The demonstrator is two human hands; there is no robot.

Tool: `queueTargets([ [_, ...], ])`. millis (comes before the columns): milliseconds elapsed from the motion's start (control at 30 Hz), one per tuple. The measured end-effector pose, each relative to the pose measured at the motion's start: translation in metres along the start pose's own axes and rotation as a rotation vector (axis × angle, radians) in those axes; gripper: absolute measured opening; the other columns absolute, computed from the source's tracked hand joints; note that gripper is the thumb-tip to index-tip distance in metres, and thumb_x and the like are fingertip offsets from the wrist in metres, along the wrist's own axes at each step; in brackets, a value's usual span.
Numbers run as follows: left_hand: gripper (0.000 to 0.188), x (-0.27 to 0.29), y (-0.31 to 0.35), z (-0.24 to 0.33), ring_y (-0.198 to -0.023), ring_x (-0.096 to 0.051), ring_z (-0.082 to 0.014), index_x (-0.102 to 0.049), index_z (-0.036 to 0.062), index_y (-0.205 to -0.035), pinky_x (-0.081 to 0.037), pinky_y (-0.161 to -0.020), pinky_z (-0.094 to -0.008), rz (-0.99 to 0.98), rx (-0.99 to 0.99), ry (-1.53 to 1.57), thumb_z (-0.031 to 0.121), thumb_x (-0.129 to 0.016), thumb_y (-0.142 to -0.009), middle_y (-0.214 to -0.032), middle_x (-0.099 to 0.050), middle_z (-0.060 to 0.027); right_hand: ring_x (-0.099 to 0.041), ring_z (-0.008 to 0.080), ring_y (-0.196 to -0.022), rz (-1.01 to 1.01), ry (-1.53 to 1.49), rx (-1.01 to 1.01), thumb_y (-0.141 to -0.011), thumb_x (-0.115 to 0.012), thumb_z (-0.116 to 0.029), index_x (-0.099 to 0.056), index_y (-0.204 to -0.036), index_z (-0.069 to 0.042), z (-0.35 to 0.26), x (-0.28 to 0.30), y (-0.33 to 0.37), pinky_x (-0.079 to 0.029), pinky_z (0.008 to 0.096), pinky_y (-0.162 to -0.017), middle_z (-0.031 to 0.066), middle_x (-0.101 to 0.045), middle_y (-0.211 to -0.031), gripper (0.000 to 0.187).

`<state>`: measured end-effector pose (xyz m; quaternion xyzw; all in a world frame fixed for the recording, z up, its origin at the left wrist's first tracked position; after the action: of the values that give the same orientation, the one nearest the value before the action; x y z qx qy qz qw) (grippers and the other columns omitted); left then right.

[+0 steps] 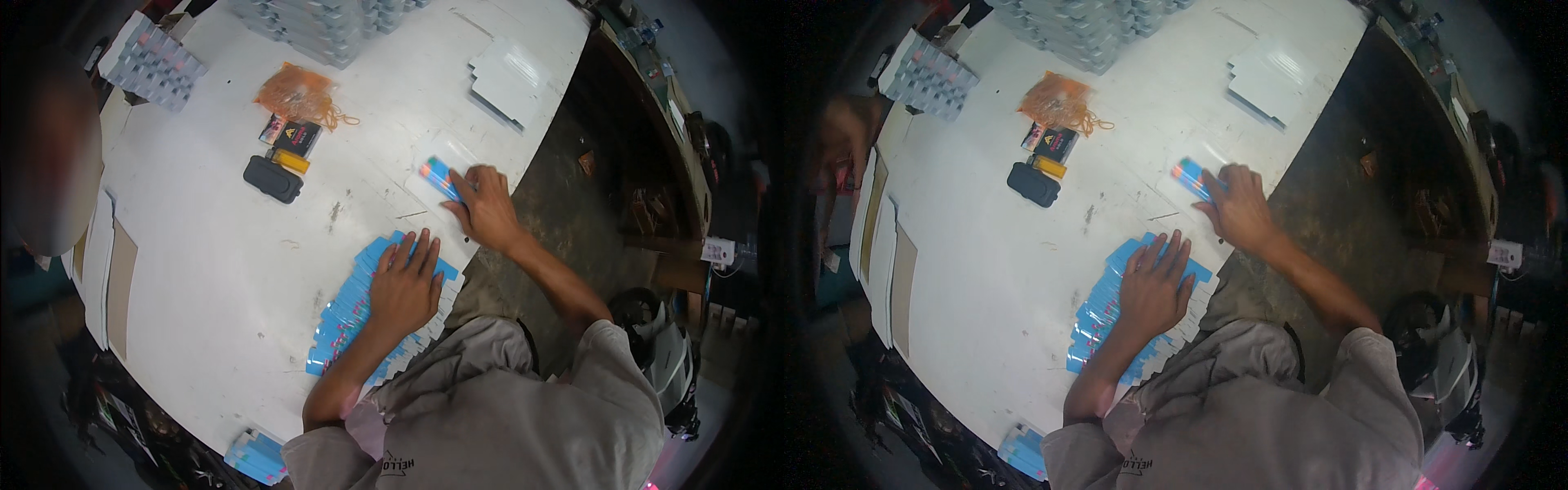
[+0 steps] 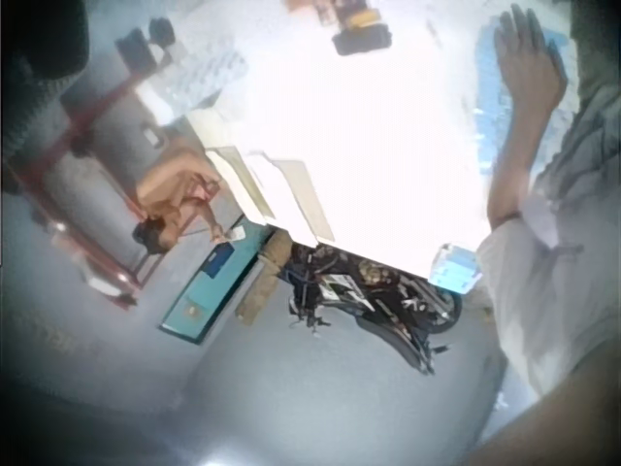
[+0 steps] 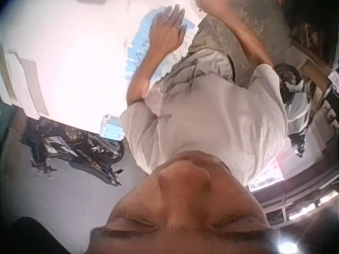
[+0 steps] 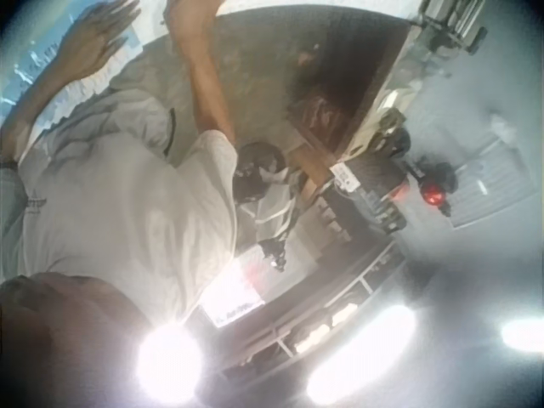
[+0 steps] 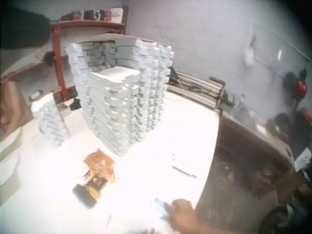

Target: The person repeatedly inserts white paper inserts into blue plastic sleeves, aligns and stacks them, then bundles the stack with a rubber band. The person also moves a large white sheet aside to access materials.

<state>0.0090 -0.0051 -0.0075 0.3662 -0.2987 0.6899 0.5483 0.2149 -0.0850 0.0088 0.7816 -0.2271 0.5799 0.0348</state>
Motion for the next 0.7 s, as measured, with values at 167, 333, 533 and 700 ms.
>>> queueTargets([
  [167,0.070,0.009,0.000,0.009,-0.156,-0.029,-0.0427,-0.043,-0.0002,-0.158,-0.018,-0.124,-0.0679,0.029,-0.014,-0.145,0.027,-0.060,-0.096,-0.167,-0.033,-0.0259,-0.067,0.0388,-0.082,-0.332,-0.686,-0.282,-0.101,-0.062,-0.008,-0.068,-0.118,0.000,-0.043,0.009,0.044,-0.051,0.0477,-0.073,0.0255,-0.069,-0.096,0.020],
  [333,0.077,0.010,-0.001,0.007,-0.159,-0.023,-0.0427,-0.041,-0.0020,-0.159,-0.014,-0.125,-0.0693,0.030,-0.068,-0.161,0.027,-0.062,-0.091,-0.169,-0.028,-0.0284,-0.068,0.0433,-0.084,-0.468,-0.677,-0.358,-0.099,-0.063,-0.005,-0.069,-0.110,0.001,-0.041,0.008,0.032,-0.052,0.0495,-0.074,0.0264,-0.070,-0.096,0.014],
  [533,0.081,0.013,-0.005,0.000,-0.159,-0.022,-0.0420,-0.038,-0.0043,-0.158,-0.013,-0.127,-0.0648,-0.075,-0.008,-0.055,0.042,-0.060,-0.096,-0.168,-0.028,-0.0281,-0.068,0.0402,-0.105,-0.091,-0.511,-0.197,-0.099,-0.063,-0.005,-0.071,-0.114,0.002,-0.048,0.007,0.025,-0.055,0.0462,-0.088,0.0228,-0.072,-0.110,0.019],
  [700,0.067,0.012,-0.006,-0.008,-0.155,-0.031,-0.0408,-0.047,-0.0044,-0.153,-0.020,-0.126,-0.0612,-0.018,-0.030,-0.009,0.041,-0.053,-0.105,-0.165,-0.037,-0.0242,-0.066,0.0405,-0.116,-0.098,-0.569,-0.019,-0.099,-0.065,-0.008,-0.067,-0.129,0.002,-0.032,-0.014,0.040,-0.055,0.0454,-0.097,0.0225,-0.070,-0.125,0.031],
])
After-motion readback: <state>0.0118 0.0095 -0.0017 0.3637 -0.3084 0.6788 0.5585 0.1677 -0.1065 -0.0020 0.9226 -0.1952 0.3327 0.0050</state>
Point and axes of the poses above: each hand's wrist, its own y-axis away from the middle knuckle, its own x-axis out of the back of the hand, z = x × y, the point moved 2 cm from there along -y, towards the middle knuckle
